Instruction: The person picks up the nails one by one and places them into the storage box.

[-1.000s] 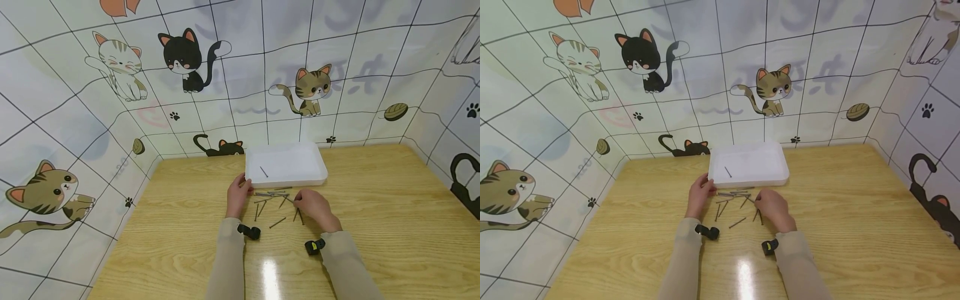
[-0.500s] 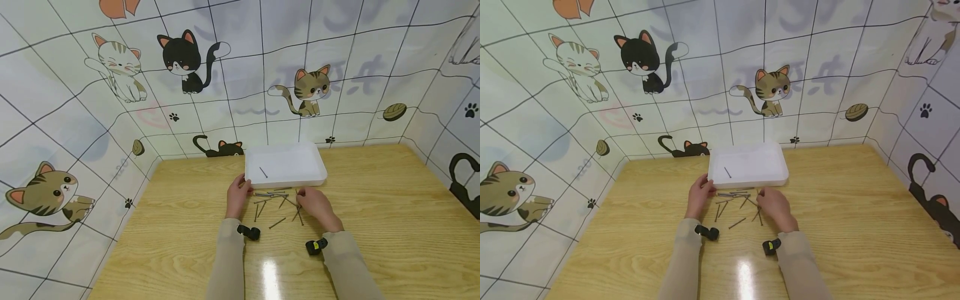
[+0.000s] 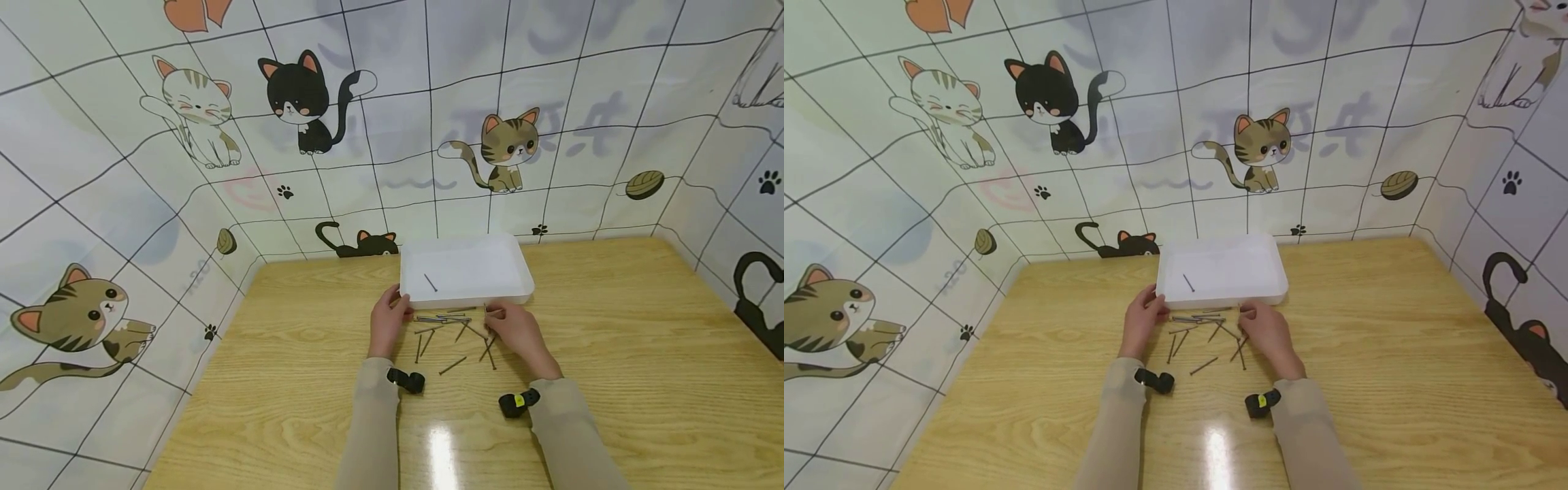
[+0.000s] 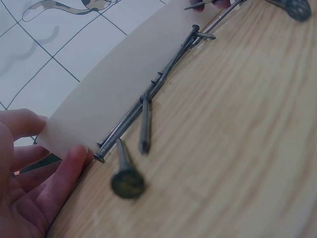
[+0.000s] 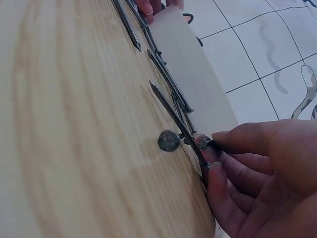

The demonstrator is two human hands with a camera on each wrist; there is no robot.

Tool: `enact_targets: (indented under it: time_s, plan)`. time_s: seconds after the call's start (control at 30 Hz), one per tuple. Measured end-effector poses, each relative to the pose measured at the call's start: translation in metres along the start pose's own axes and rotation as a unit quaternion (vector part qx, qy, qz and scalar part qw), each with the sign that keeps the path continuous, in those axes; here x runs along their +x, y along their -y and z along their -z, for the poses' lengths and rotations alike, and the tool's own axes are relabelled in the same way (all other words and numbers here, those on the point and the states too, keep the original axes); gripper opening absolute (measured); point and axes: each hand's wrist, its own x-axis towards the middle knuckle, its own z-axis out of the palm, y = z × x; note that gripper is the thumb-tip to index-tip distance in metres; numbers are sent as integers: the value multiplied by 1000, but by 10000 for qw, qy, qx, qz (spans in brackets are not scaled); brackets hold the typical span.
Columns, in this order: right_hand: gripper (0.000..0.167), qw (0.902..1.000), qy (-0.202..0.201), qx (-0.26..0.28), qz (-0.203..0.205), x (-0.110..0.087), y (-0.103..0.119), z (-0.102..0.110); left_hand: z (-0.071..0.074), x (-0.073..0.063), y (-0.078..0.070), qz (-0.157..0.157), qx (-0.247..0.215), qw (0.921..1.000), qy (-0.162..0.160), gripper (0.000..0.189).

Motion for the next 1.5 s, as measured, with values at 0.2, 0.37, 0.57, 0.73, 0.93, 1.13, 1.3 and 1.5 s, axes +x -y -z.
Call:
enact_targets:
  time_s: [0.2,0.37,0.57,0.73,0.93,1.13,1.3,1.5]
  plan:
    - [31,9998,-23,184,-7,1,-1,-1,-1,0,3,9,63,10000,-32,47]
    - [31,9998,-31,170,-63,2,-1,-2,-1,-1,1,43,84,10000,-16,47]
    - [32,9996,-1,280,-99,3,-2,-3,0,0,2,-12,73,10000,-20,47]
    - [33,9995,24,304,-71,3,-3,-5,1,0,3,21,61,10000,-9,47]
    - [31,9995,59,294,-48,4,-1,-4,1,2,4,-8,-5,10000,-5,47]
    - [28,9989,139,442,-123,4,5,1,2,4,4,20,18,10000,1,47]
    - [27,9977,88,673,-42,7,15,4,0,5,6,1,-39,10000,-12,47]
    - [29,9938,-19,1110,77,17,33,3,1,6,7,-9,-67,10000,-53,47]
